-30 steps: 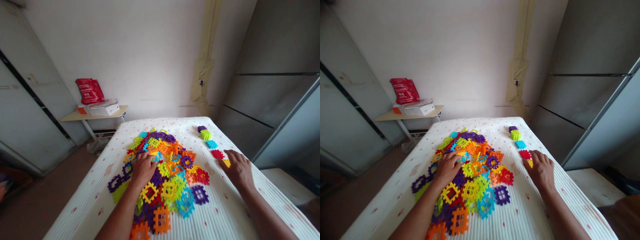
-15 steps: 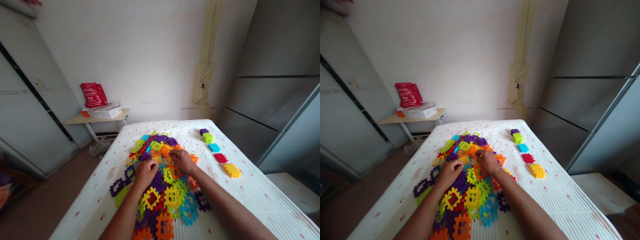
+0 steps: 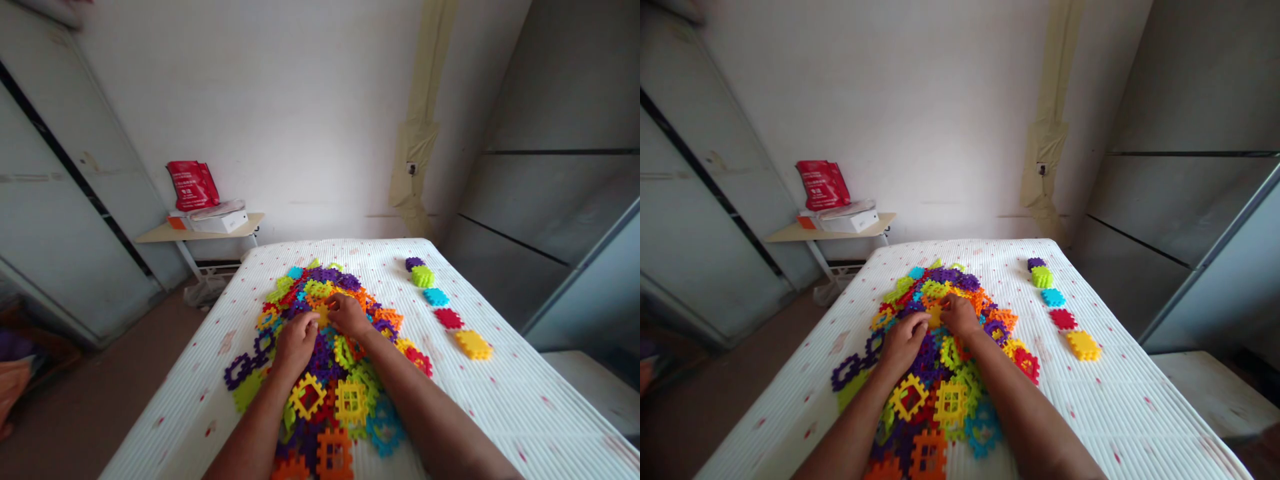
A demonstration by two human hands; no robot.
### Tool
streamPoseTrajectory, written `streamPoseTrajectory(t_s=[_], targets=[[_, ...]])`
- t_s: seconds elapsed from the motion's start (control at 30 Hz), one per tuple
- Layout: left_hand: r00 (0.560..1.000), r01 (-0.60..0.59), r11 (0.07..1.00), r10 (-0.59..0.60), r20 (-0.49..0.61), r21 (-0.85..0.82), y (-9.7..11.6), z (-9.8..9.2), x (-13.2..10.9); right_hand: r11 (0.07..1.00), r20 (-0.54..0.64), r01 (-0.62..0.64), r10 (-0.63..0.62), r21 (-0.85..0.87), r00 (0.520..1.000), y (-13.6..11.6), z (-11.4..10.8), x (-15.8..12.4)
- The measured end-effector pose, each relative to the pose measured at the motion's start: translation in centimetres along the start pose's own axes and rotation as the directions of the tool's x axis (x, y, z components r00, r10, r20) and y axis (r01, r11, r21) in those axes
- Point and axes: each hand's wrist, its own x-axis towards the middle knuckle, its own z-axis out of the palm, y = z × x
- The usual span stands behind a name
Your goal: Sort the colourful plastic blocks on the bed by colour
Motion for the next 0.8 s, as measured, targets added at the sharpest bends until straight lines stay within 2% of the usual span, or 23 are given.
streamPoseTrajectory(t_s=[0.1, 0.17, 0.27, 0.3, 0.37, 0.43, 0.5, 0.6, 0.7, 0.8], targets=[[0.986, -0.005, 0.999, -0.004, -0.165, -0.053, -0.2, 0.0, 0.0, 0.994, 0.015, 0.007, -0.009, 0.112, 1.0, 0.4, -1.0, 0.2], [0.973, -0.008, 0.996, -0.013, -0.229, -0.089, -0.2, -0.1, 0.0, 0.967, 0.045, 0.006, -0.019, 0.256, 0.999, 0.7, -1.6, 0.2], [0.97, -0.014, 0.987, -0.025, -0.241, -0.159, 0.1, -0.2, -0.1, 0.837, 0.116, -0.002, -0.074, 0.547, 0.99, 1.0, -2.3, 0.1], [0.973, -0.009, 0.982, -0.035, -0.226, -0.189, 0.2, -0.3, -0.2, 0.795, 0.137, 0.0, -0.104, 0.607, 0.985, 1.0, -2.5, -0.1], [0.98, 0.012, 0.965, -0.063, -0.187, -0.262, 0.6, -0.4, -0.3, 0.774, 0.17, 0.032, -0.178, 0.633, 0.969, 0.6, -2.7, -0.5], [0.985, 0.044, 0.941, -0.097, -0.144, -0.335, 0.9, -0.5, -0.3, 0.795, 0.171, 0.113, -0.263, 0.597, 0.949, -0.1, -2.7, -1.0], [0.985, 0.082, 0.911, -0.135, -0.104, -0.405, 1.3, -0.6, -0.4, 0.823, 0.123, 0.213, -0.321, 0.527, 0.939, -0.9, -2.6, -1.5], [0.976, 0.141, 0.851, -0.205, -0.072, -0.505, 1.7, -0.8, -0.3, 0.871, -0.073, 0.332, -0.329, 0.363, 0.942, -1.7, -2.4, -2.0], [0.949, 0.188, 0.797, -0.299, -0.104, -0.573, 1.7, -1.0, -0.2, 0.911, -0.26, 0.371, -0.32, 0.178, 0.911, -2.1, -2.4, -2.3], [0.925, 0.198, 0.765, -0.354, -0.142, -0.613, 1.3, -1.0, -0.2, 0.921, -0.251, 0.387, -0.365, 0.043, 0.897, -2.5, -2.5, -2.8]])
